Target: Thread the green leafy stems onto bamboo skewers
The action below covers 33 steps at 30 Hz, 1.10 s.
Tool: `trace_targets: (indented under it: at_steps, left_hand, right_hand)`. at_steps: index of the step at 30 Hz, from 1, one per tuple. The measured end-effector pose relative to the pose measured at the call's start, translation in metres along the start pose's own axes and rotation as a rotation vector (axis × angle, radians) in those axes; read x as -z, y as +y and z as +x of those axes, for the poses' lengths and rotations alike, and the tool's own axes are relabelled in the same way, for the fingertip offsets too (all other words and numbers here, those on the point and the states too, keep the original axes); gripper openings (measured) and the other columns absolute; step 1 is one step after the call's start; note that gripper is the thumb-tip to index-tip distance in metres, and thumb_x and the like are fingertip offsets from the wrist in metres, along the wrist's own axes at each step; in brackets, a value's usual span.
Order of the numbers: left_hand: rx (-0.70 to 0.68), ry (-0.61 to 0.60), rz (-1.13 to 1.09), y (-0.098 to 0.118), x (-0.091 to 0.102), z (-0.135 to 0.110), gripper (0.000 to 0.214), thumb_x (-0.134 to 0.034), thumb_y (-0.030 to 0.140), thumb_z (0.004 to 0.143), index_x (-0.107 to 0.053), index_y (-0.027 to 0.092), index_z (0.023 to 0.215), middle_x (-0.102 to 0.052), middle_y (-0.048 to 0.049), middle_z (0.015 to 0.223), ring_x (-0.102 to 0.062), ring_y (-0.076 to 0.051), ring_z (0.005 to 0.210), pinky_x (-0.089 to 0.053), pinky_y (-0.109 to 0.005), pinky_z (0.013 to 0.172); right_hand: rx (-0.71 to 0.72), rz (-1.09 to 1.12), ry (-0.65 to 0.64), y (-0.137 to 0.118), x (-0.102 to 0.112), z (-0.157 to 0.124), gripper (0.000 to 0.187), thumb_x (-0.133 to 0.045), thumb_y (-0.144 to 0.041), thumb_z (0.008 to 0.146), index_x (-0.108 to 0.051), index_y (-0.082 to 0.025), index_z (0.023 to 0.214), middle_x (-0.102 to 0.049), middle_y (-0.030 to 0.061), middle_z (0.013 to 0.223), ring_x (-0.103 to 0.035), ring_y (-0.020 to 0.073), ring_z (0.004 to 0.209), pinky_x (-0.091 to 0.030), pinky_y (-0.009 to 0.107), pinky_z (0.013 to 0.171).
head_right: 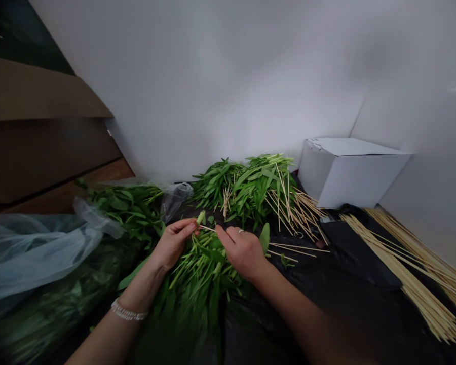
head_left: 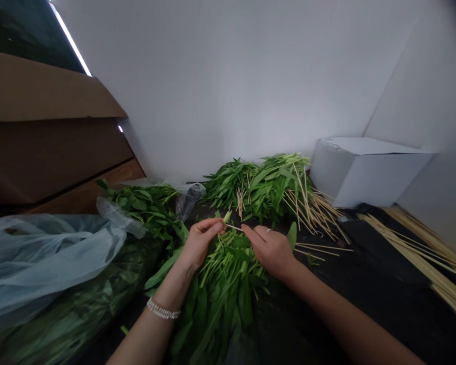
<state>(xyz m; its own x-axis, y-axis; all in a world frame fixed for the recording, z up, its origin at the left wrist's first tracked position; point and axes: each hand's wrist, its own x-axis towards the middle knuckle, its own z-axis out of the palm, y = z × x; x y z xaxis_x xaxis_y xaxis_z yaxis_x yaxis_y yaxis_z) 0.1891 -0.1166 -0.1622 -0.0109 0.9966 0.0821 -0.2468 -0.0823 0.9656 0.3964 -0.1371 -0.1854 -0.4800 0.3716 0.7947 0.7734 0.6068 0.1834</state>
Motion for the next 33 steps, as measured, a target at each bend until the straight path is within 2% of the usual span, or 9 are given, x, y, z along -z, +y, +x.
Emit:
trace_targets:
  at_steps: [9,13,24,33]
  left_hand:
    - [-0.026,0.023,0.019,-0.001,0.000,0.001,0.028,-0.089,0.029,0.051,-0.077,0.017,0.074,-0.072,-0.0013,0.067,-0.061,-0.011,0.062,-0.048,-0.024,0.069]
    - [-0.032,0.027,0.040,0.000,-0.001,0.000,0.028,-0.090,0.028,0.050,-0.077,0.018,0.072,-0.072,-0.0006,0.067,-0.060,-0.011,0.063,-0.048,-0.024,0.070]
    - [0.023,-0.034,0.019,0.003,-0.003,-0.003,0.029,-0.091,0.027,0.048,-0.076,0.017,0.070,-0.071,-0.0002,0.064,-0.060,-0.009,0.059,-0.047,-0.021,0.065]
    - [0.092,-0.070,0.007,0.005,-0.001,-0.004,0.029,-0.091,0.026,0.047,-0.075,0.017,0.069,-0.072,0.0002,0.062,-0.061,-0.009,0.056,-0.048,-0.020,0.063]
  right_hand:
    - [-0.030,0.000,-0.041,-0.002,-0.002,-0.002,0.037,-0.039,-0.006,0.090,-0.059,-0.012,0.120,-0.061,0.0032,0.075,-0.054,0.0132,0.064,-0.040,0.024,0.059]
    - [-0.035,0.046,-0.033,-0.004,-0.002,-0.003,0.034,-0.041,-0.007,0.091,-0.058,-0.009,0.120,-0.060,0.0034,0.075,-0.056,0.0138,0.064,-0.042,0.024,0.059]
    - [-0.052,0.111,0.013,-0.009,-0.007,-0.006,0.033,-0.035,-0.010,0.096,-0.056,-0.010,0.120,-0.062,0.0030,0.074,-0.056,0.0125,0.063,-0.042,0.024,0.062]
    - [-0.081,0.224,-0.034,-0.012,-0.008,-0.007,0.034,-0.034,-0.010,0.095,-0.055,-0.010,0.122,-0.062,0.0049,0.079,-0.058,0.0138,0.068,-0.042,0.025,0.064]
